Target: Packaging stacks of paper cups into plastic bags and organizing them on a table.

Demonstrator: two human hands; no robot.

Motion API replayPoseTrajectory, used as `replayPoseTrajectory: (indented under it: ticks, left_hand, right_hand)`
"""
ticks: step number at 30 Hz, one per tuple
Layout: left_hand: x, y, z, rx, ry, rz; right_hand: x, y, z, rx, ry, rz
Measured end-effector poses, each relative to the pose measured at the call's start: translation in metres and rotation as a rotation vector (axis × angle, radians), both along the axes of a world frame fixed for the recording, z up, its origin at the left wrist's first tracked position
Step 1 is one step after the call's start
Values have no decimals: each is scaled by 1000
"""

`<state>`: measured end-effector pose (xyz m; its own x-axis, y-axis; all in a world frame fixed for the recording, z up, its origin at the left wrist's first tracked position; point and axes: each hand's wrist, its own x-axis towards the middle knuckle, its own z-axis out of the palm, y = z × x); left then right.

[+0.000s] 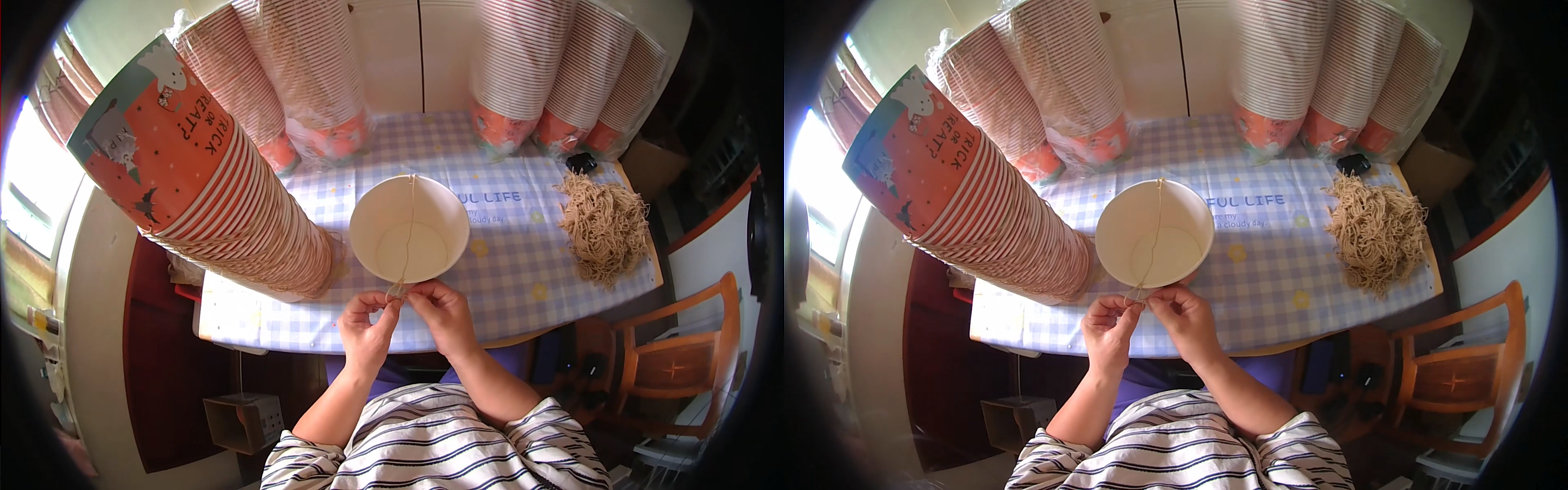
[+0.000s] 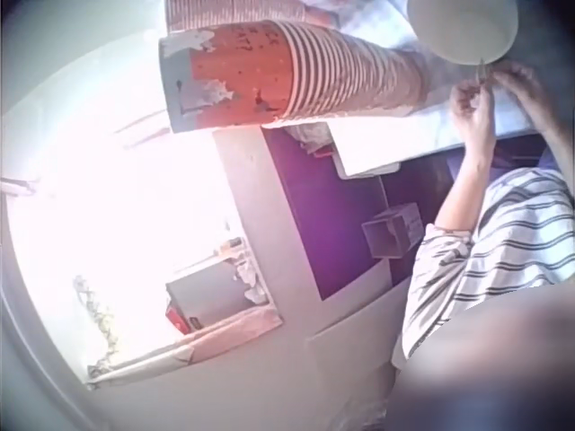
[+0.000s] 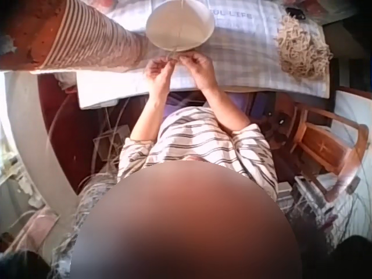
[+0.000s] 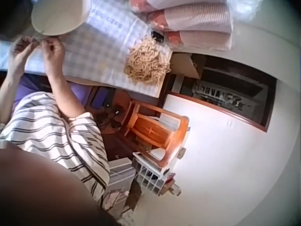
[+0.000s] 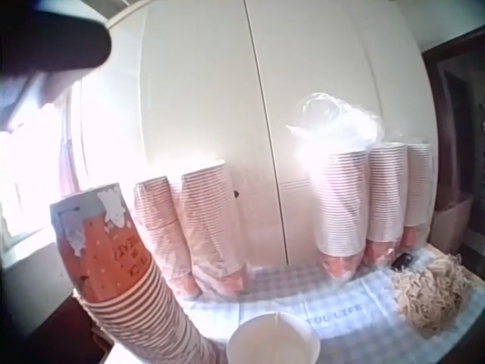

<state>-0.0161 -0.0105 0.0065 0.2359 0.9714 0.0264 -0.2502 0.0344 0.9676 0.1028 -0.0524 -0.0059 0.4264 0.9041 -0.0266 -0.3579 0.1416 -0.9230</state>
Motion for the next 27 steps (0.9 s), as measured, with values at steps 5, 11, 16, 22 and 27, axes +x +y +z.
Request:
replayPoseTrajectory:
  ticks: [5, 11, 16, 22, 27]
  left_hand:
    - [1, -1, 4, 54, 33, 6]
    - [0, 0, 9, 87, 88, -13]
    - [-2, 1, 9, 108, 115, -3]
    - [-2, 0, 10, 110, 122, -4]
    - [-4, 1, 11, 137, 156, 9]
  right_hand:
    - [-1, -1, 8, -33, -456, -110]
    - [1, 0, 14, 82, -620, -127]
    - [3, -3, 17, 160, -655, -26]
    - [-2, -3, 21, 109, -447, -19]
    - [5, -12, 46, 39, -789, -127]
